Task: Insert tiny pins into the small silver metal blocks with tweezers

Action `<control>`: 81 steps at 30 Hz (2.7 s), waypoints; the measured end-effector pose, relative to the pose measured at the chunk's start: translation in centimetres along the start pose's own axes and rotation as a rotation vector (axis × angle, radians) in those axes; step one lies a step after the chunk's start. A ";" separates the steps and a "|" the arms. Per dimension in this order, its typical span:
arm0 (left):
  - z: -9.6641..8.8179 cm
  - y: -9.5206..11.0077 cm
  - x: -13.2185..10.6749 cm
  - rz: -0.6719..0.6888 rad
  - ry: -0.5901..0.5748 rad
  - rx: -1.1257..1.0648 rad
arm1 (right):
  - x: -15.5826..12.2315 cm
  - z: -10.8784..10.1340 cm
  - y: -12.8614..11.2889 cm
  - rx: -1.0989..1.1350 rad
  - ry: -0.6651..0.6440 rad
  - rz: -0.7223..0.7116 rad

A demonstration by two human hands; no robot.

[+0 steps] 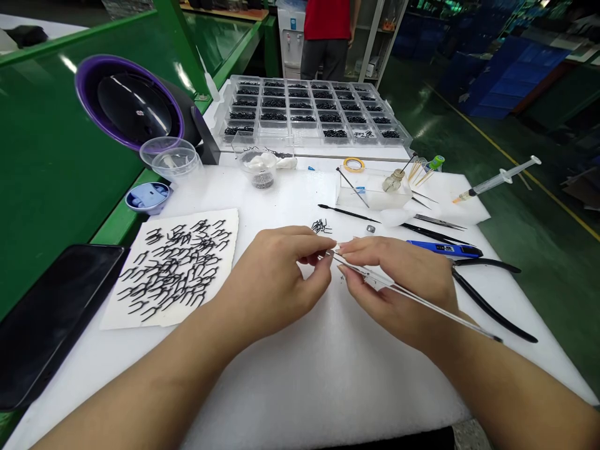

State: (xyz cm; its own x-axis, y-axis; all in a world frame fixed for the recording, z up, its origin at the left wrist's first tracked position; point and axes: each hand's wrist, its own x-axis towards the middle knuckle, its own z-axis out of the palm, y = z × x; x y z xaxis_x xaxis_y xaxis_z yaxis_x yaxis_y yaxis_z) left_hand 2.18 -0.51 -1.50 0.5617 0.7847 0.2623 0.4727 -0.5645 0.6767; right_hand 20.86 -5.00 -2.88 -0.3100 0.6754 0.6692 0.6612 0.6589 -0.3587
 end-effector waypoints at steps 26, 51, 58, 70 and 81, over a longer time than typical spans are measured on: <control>-1.3 0.3 0.7 -0.552 -0.228 -0.152 | 1.0 -1.6 3.1 0.207 -0.521 0.432; -1.2 0.4 0.8 -0.537 -0.237 -0.120 | 1.2 -1.7 2.9 0.185 -0.544 0.453; -0.9 0.0 0.6 -0.499 -0.218 -0.101 | 1.3 -1.6 2.8 0.189 -0.541 0.462; -1.0 0.3 0.8 -0.531 -0.237 -0.087 | 1.2 -1.6 3.0 0.188 -0.536 0.457; -2.0 0.2 1.1 -0.625 -0.155 -0.061 | 1.2 -0.6 3.1 0.207 -0.335 0.526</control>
State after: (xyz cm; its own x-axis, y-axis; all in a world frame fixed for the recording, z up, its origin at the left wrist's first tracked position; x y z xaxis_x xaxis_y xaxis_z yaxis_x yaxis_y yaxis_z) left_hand 1.54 0.78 0.34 0.2867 0.9122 -0.2929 0.7054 0.0059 0.7088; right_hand 22.96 -2.42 -2.78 -0.1993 0.9694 0.1434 0.6475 0.2401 -0.7233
